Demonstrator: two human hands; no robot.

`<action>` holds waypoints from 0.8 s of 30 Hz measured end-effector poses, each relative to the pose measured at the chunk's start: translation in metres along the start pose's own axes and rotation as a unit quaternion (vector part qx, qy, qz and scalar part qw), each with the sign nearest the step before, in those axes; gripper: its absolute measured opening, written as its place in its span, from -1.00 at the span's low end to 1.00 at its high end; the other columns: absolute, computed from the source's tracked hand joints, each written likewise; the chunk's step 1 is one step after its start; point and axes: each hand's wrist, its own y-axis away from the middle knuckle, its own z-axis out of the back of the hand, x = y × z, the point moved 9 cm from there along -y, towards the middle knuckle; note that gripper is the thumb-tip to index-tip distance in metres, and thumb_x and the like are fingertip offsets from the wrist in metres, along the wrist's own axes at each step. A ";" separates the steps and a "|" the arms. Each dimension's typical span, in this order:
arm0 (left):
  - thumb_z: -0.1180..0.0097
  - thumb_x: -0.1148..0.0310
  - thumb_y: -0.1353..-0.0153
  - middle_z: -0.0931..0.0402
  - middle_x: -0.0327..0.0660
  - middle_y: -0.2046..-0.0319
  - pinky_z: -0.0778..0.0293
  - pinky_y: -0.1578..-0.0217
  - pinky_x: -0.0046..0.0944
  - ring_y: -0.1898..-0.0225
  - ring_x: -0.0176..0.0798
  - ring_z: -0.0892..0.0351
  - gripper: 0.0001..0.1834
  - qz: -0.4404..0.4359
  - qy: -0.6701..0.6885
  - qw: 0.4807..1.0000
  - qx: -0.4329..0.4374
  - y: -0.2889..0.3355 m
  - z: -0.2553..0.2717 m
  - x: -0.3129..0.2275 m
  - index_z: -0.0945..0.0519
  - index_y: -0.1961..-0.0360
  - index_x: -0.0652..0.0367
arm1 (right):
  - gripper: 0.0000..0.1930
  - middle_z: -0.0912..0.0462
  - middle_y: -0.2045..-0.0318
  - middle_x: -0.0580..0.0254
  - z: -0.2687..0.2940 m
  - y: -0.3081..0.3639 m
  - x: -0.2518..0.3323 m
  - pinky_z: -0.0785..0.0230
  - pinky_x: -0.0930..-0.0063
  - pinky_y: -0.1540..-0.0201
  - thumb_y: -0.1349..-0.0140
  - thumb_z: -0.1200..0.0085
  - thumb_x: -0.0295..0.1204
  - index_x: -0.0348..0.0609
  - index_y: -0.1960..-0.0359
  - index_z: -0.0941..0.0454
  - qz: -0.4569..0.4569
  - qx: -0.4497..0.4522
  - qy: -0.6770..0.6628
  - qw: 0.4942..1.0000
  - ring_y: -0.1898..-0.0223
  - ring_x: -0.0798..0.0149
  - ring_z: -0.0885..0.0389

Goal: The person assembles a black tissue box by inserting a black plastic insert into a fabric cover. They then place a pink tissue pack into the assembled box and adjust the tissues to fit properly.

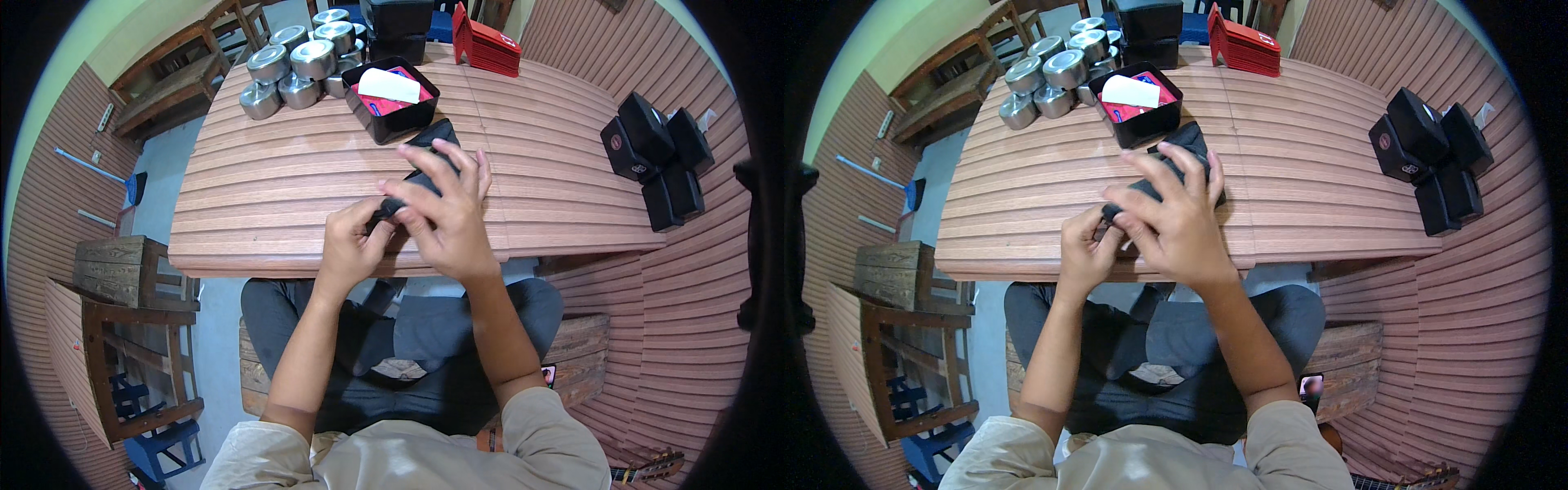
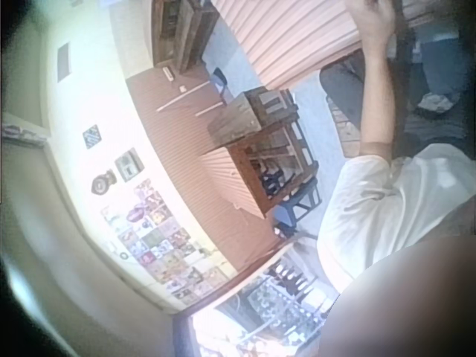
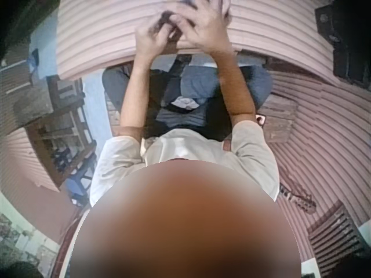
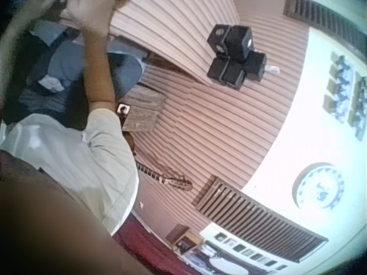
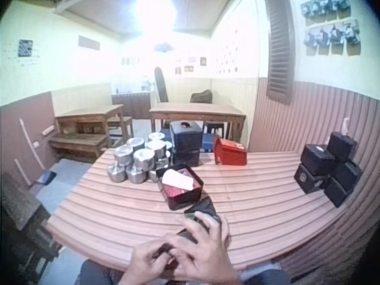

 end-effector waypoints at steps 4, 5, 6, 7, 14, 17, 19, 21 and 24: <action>-0.34 0.58 -0.27 -0.80 0.04 0.28 -0.66 0.24 -0.21 0.25 -0.08 -0.86 -0.74 -0.019 0.004 1.000 0.008 -0.004 -0.003 -0.008 -0.75 0.01 0.35 | -0.67 -0.59 -0.39 0.14 0.006 -0.002 -0.024 0.12 -0.18 -0.59 -0.57 -0.04 -0.14 0.06 -0.04 -0.83 -0.032 -0.032 -0.046 0.998 -0.49 -0.15 -0.32; -0.34 0.58 -0.28 -0.81 0.04 0.26 -0.67 0.22 -0.21 0.22 -0.09 -0.88 -0.73 -0.024 0.001 1.000 0.012 -0.005 -0.004 -0.010 -0.75 -0.01 0.34 | -0.66 -0.60 -0.38 0.11 0.006 -0.001 -0.029 0.07 -0.13 -0.58 -0.59 -0.03 -0.15 0.01 -0.04 -0.82 -0.043 -0.044 -0.068 0.996 -0.48 -0.16 -0.33; -0.34 0.58 -0.28 -0.82 0.03 0.25 -0.68 0.21 -0.21 0.21 -0.08 -0.88 -0.73 -0.023 0.002 1.000 0.010 -0.005 -0.004 -0.011 -0.75 -0.01 0.34 | -0.64 -0.64 -0.33 0.00 0.008 0.000 -0.027 -0.17 0.00 -0.52 -0.62 -0.01 -0.21 -0.17 -0.05 -0.80 -0.030 -0.063 -0.063 0.996 -0.43 -0.14 -0.45; -0.34 0.58 -0.29 -0.82 0.03 0.25 -0.69 0.20 -0.22 0.21 -0.08 -0.88 -0.73 -0.022 0.003 1.000 0.009 -0.005 -0.004 -0.012 -0.76 -0.01 0.34 | -0.65 -0.65 -0.31 -0.02 0.009 0.002 -0.036 -0.22 0.02 -0.49 -0.62 -0.01 -0.24 -0.21 -0.05 -0.79 -0.070 -0.085 -0.106 0.988 -0.40 -0.13 -0.49; -0.34 0.56 -0.30 -0.83 0.01 0.24 -0.70 0.19 -0.23 0.21 -0.14 -0.89 -0.72 0.007 0.034 0.999 -0.002 0.002 -0.003 0.000 -0.76 -0.03 0.34 | -0.75 -0.61 -0.38 -0.05 0.012 0.002 -0.038 -0.19 -0.13 -0.53 -0.50 -0.14 -0.40 -0.15 -0.06 -0.80 -0.097 -0.131 -0.147 0.975 -0.50 -0.21 -0.42; -0.35 0.55 -0.29 -0.80 0.00 0.33 -0.63 0.33 -0.27 0.37 -0.23 -0.81 -0.74 -0.013 0.028 0.999 -0.020 0.003 0.000 0.001 -0.76 0.00 0.34 | -0.76 -0.57 -0.44 0.13 0.001 0.006 0.002 0.01 -0.31 -0.58 -0.44 -0.20 -0.36 0.03 -0.04 -0.83 -0.012 -0.087 -0.047 0.995 -0.58 -0.17 -0.29; -0.36 0.53 -0.29 -0.71 -0.04 0.44 -0.45 0.48 -0.28 0.55 -0.30 -0.58 -0.82 -0.027 0.008 0.999 -0.031 0.002 0.005 0.000 -0.76 0.10 0.34 | -0.78 -0.58 -0.43 0.21 -0.008 0.008 0.018 0.09 -0.37 -0.58 -0.42 -0.22 -0.34 0.09 0.00 -0.84 0.022 -0.057 -0.035 0.997 -0.58 -0.14 -0.27; -0.36 0.53 -0.28 -0.67 -0.06 0.48 -0.37 0.52 -0.28 0.59 -0.31 -0.47 -0.84 -0.060 0.019 0.997 -0.035 0.001 0.007 -0.008 -0.74 0.14 0.34 | -0.80 -0.60 -0.41 0.26 -0.012 0.008 0.019 0.10 -0.38 -0.58 -0.42 -0.22 -0.32 0.11 0.03 -0.84 0.026 -0.043 -0.028 0.998 -0.57 -0.13 -0.28; -0.32 0.57 -0.26 -0.72 -0.04 0.44 -0.54 0.39 -0.26 0.46 -0.25 -0.69 -0.86 -0.016 0.010 1.000 0.005 0.001 0.001 -0.009 -0.74 0.16 0.34 | -0.81 -0.65 -0.33 0.24 0.000 0.003 -0.014 0.00 -0.27 -0.56 -0.44 -0.21 -0.30 0.02 0.06 -0.81 -0.023 -0.078 -0.064 0.995 -0.51 -0.15 -0.35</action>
